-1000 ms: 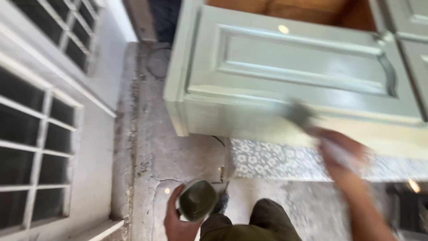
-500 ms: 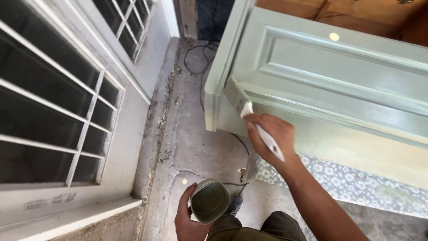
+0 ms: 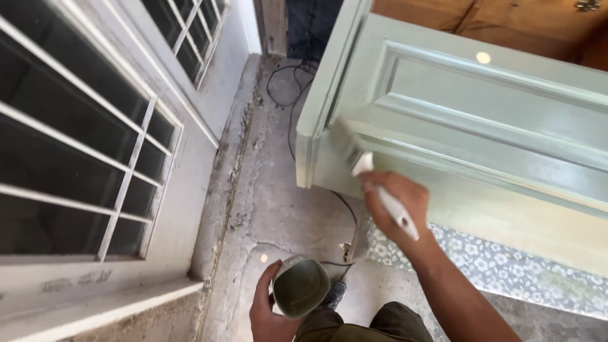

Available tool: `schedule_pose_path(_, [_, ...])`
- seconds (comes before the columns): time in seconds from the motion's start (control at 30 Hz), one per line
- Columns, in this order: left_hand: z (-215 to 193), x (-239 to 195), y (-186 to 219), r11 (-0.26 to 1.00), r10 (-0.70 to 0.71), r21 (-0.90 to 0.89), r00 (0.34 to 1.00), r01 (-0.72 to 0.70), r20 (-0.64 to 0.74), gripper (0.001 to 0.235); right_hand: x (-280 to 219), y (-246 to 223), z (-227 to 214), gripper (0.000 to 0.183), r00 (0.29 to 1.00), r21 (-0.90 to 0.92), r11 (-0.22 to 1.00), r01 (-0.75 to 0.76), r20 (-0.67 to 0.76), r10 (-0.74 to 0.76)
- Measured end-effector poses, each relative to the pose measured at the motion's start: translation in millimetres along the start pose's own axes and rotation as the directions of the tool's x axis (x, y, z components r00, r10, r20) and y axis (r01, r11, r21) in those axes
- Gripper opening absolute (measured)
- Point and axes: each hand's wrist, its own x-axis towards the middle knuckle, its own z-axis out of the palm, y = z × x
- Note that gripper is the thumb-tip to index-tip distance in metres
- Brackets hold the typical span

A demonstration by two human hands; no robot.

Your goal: The person paints the lower section of a light green cabinet using a paintbrush and a paint can. They apply paint to the bottom edge and side panels, dipping the brush into the can periodically to reload paint.

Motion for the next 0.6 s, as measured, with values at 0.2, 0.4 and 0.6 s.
schedule_pose_path(0.2, [2,5,7,0.998,-0.056,0.007,0.997,0.056,0.051,0.096,-9,7,9,0.011,0.999,-0.014,0.999,0.043,-0.009,-0.043])
schedule_pose_path(0.4, [12,3,5,0.998,-0.070,0.002,0.997,0.070,0.018,0.097,-4,3,23,0.015,0.998,-0.018,0.999,-0.052,0.020,0.052])
schedule_pose_path(0.6, [36,3,8,0.998,0.061,0.033,0.998,-0.060,-0.015,0.101,-90,88,-17,0.017,0.969,0.092,0.965,-0.246,0.061,0.241])
